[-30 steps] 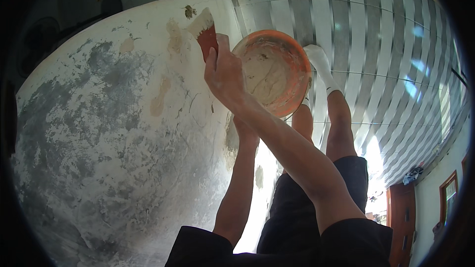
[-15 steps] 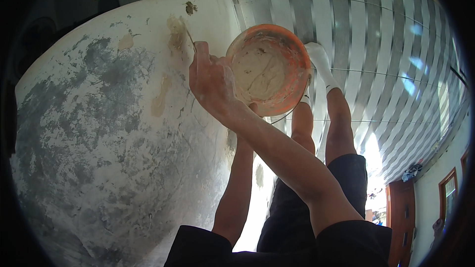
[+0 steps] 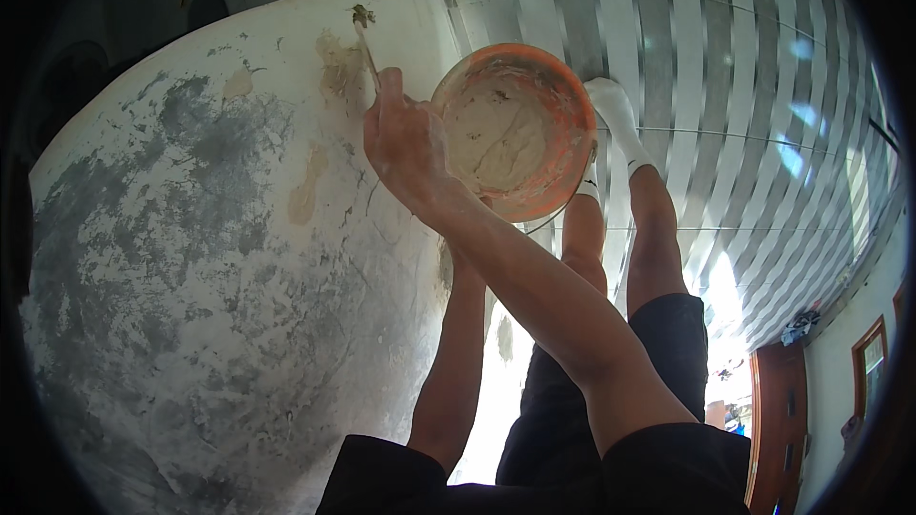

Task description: The person is applying plaster to a wall using a putty knife and a bucket.

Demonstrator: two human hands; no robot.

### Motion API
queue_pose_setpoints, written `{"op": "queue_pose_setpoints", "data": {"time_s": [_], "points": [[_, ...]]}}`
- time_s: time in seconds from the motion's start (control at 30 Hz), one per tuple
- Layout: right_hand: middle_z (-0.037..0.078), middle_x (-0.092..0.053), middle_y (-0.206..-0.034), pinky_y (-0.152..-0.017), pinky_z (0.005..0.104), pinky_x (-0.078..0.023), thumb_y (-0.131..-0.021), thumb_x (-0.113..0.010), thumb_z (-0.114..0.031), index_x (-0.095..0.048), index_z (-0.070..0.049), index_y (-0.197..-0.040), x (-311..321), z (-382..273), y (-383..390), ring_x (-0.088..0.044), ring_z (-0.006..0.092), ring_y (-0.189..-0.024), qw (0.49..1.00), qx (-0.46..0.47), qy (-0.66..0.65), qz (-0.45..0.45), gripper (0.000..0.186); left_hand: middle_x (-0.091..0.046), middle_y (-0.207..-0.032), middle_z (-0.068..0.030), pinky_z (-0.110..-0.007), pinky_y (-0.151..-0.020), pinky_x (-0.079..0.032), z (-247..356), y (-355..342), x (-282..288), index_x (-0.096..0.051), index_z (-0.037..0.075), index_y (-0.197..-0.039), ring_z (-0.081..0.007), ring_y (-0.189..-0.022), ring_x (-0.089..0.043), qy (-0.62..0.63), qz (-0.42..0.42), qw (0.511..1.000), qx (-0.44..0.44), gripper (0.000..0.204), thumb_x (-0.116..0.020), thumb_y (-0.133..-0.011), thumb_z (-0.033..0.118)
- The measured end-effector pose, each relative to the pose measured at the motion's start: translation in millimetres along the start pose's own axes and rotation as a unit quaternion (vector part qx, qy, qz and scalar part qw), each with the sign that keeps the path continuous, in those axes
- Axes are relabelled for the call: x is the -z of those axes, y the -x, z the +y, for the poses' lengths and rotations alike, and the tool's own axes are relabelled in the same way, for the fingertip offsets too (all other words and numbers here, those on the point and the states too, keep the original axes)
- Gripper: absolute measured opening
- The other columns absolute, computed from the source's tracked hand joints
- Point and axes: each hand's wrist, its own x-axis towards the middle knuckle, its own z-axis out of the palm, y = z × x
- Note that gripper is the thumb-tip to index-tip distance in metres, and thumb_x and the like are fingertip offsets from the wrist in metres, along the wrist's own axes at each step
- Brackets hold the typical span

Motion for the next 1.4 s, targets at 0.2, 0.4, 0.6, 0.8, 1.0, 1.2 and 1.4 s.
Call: {"op": "queue_pose_setpoints", "data": {"time_s": [0.2, 0.4, 0.6, 0.8, 1.0, 1.2, 1.4], "points": [[0.023, -0.06, -0.066, -0.056, 0.0515, -0.047, -0.092, -0.049, -0.013, -0.041, -0.003, -0.106, 0, -1, 7, -0.061, 0.0457, -0.064, 0.999, 0.034, -0.028, -0.022, 0.019, -0.06, -0.093, -0.0033, -0.032, -0.076, -0.045, 6, 4, -1, -0.057, 0.001, -0.1, -0.015, -0.085, -0.055, -0.003, 0.044, 0.998, -0.049, 0.025, -0.068, -0.086, 0.018], [0.023, -0.06, -0.065, -0.055, 0.05, -0.048, -0.091, -0.049, -0.013, -0.041, -0.003, -0.106, 11, 16, -9, -0.062, 0.0436, -0.063, 0.999, -0.023, 0.009, 0.027, 0.02, -0.06, -0.082, 0.0009, -0.027, -0.07, -0.043, 71, 18, -25, -0.06, 0.001, -0.09, -0.0091, -0.079, -0.053, -0.062, 0.05, 0.997, -0.012, 0.018, -0.069, -0.084, 0.015], [0.022, -0.061, -0.067, -0.055, 0.0466, -0.049, -0.091, -0.05, -0.013, -0.041, -0.003, -0.108, -2, 13, -3, -0.063, 0.0413, -0.062, 0.999, 0.041, -0.026, -0.021, 0.022, -0.059, -0.078, 0.002, -0.025, -0.068, -0.041, 73, 21, -21, -0.059, 0.001, -0.086, -0.0064, -0.076, -0.05, -0.073, 0.069, 0.994, -0.032, 0.019, -0.071, -0.082, 0.015], [0.023, -0.059, -0.063, -0.058, 0.0543, -0.046, -0.09, -0.048, -0.011, -0.037, -0.005, -0.101, 10, 18, -4, -0.06, 0.045, -0.063, 0.999, -0.016, -0.04, 0.005, 0.017, -0.06, -0.082, 0.001, -0.026, -0.069, -0.043, 74, 21, -24, -0.06, 0.001, -0.091, -0.0072, -0.079, -0.052, -0.094, 0.058, 0.994, -0.016, 0.02, -0.071, -0.082, 0.016], [0.022, -0.059, -0.064, -0.058, 0.0538, -0.046, -0.089, -0.049, -0.01, -0.038, -0.004, -0.1, 1, 5, 1, -0.06, 0.0442, -0.061, 0.998, 0.053, -0.021, -0.017, 0.017, -0.062, -0.089, -0.0012, -0.027, -0.071, -0.044, 36, 16, -11, -0.059, 0.0, -0.1, -0.0088, -0.083, -0.055, -0.06, 0.041, 0.996, -0.049, 0.026, -0.07, -0.083, 0.016], [0.022, -0.062, -0.07, -0.057, 0.0477, -0.049, -0.09, -0.052, -0.012, -0.042, -0.004, -0.101, 11, 11, 2, -0.063, 0.041, -0.065, 0.998, 0.047, -0.045, 0.007, 0.017, -0.063, -0.091, -0.0032, -0.029, -0.071, -0.045, 34, 14, -13, -0.058, 0.0, -0.102, -0.0107, -0.084, -0.056, -0.074, 0.044, 0.996, -0.031, 0.026, -0.068, -0.084, 0.015], [0.022, -0.059, -0.063, -0.058, 0.0548, -0.045, -0.089, -0.05, -0.011, -0.039, -0.004, -0.099, 7, 10, -8, -0.059, 0.0444, -0.062, 0.999, 0.043, -0.02, 0.012, 0.016, -0.063, -0.085, -0.0022, -0.028, -0.07, -0.044, 51, 19, -22, -0.06, 0.0, -0.096, -0.0102, -0.081, -0.056, -0.049, 0.048, 0.997, -0.027, 0.021, -0.068, -0.084, 0.016]]}}
